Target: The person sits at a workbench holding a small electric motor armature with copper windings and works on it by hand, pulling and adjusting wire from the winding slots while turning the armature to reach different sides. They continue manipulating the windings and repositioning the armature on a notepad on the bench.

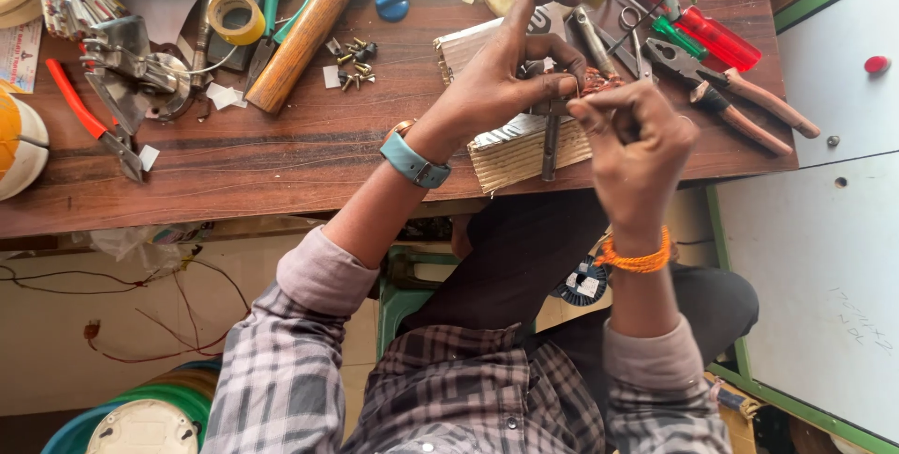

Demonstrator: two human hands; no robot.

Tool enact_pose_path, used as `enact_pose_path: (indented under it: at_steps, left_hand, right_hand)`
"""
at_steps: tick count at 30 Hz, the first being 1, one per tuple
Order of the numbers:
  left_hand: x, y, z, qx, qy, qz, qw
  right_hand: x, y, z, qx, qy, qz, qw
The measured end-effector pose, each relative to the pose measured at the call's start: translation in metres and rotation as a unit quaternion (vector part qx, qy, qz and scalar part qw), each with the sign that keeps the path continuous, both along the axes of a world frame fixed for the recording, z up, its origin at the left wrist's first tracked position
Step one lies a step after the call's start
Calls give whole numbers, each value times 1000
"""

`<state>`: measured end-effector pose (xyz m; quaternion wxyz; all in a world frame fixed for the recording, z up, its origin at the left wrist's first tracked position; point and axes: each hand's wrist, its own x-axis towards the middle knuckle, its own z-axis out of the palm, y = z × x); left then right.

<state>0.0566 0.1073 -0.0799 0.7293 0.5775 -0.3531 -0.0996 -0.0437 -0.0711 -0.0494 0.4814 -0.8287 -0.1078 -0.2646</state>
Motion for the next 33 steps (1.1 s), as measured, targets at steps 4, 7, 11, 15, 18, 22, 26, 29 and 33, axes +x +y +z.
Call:
enact_pose_path:
  at_steps: [4, 7, 11, 15, 18, 22, 26, 29, 33]
  left_hand:
    - [-1, 9, 2, 32, 38, -2, 999]
    - [-4, 10, -1, 1, 1, 6, 1000]
    - [-7, 13, -10, -52, 6, -7, 999]
    - [-12, 18, -12, -26, -10, 25, 999]
    - [-15, 16, -6, 25, -98, 80, 992]
    - [-25, 4, 0, 113, -252, 188, 942]
    - [-35, -6, -1, 214, -355, 290, 862]
    - [-35, -13, -5, 194, -360, 295, 864]
    - [-32, -15, -9, 187, -364, 279, 869]
  right_hand:
    - [-14, 18, -15, 52, 18, -32, 998]
    - [-19, 24, -23, 97, 29, -24, 995]
    - [-19, 32, -35, 124, 21, -22, 992]
    - [-19, 40, -48, 114, 25, -33, 993]
    - [-18, 44, -58, 115, 27, -48, 992]
    - [-20, 29, -63, 131, 22, -84, 988]
    - [-20, 7, -57, 69, 7, -135, 988]
    - [-22, -13, -48, 60, 15, -129, 990]
    - [-15, -33, -32, 12, 15, -114, 993]
